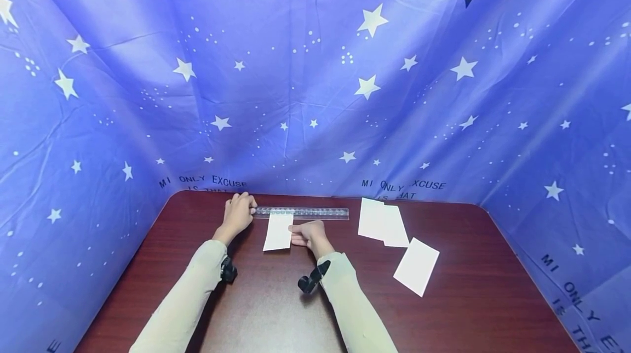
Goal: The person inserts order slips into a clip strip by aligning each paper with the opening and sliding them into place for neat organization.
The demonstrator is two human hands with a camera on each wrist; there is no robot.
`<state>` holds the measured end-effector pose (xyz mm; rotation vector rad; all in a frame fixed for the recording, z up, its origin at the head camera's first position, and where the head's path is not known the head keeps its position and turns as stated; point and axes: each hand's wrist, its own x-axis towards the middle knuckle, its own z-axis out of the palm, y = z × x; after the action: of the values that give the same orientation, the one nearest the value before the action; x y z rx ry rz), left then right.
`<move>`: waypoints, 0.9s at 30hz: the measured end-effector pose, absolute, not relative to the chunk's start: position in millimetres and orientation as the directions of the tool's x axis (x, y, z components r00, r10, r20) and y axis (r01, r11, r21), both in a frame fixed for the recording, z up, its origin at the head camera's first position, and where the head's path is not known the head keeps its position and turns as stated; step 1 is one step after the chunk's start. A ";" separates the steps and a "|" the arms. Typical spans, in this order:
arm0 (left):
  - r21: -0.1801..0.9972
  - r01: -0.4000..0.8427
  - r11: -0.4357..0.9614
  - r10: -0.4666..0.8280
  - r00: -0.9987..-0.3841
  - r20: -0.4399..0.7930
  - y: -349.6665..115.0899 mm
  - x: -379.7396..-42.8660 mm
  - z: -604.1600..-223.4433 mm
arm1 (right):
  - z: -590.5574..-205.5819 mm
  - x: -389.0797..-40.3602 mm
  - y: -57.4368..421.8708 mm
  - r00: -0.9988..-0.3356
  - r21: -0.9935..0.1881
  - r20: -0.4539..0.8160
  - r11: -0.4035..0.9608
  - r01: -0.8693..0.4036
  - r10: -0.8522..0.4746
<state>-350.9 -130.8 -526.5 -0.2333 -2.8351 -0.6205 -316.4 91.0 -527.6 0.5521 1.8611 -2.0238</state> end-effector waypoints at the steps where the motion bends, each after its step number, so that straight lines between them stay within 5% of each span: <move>1: 0.391 0.203 0.898 0.106 -0.961 0.254 -130.8 -351.0 -526.8 | -527.4 -315.8 91.4 -0.870 -0.867 -0.493 -0.091 0.490 0.016; 27: 0.393 0.207 0.896 0.108 -0.960 0.260 -130.4 -350.0 -526.4 | -525.6 -313.7 89.2 -0.879 -0.874 -0.477 -0.111 0.472 0.020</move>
<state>-350.0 -130.4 -526.4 -0.2379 -2.8305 -0.6232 -313.7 89.2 -525.6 0.5433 1.8543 -2.0628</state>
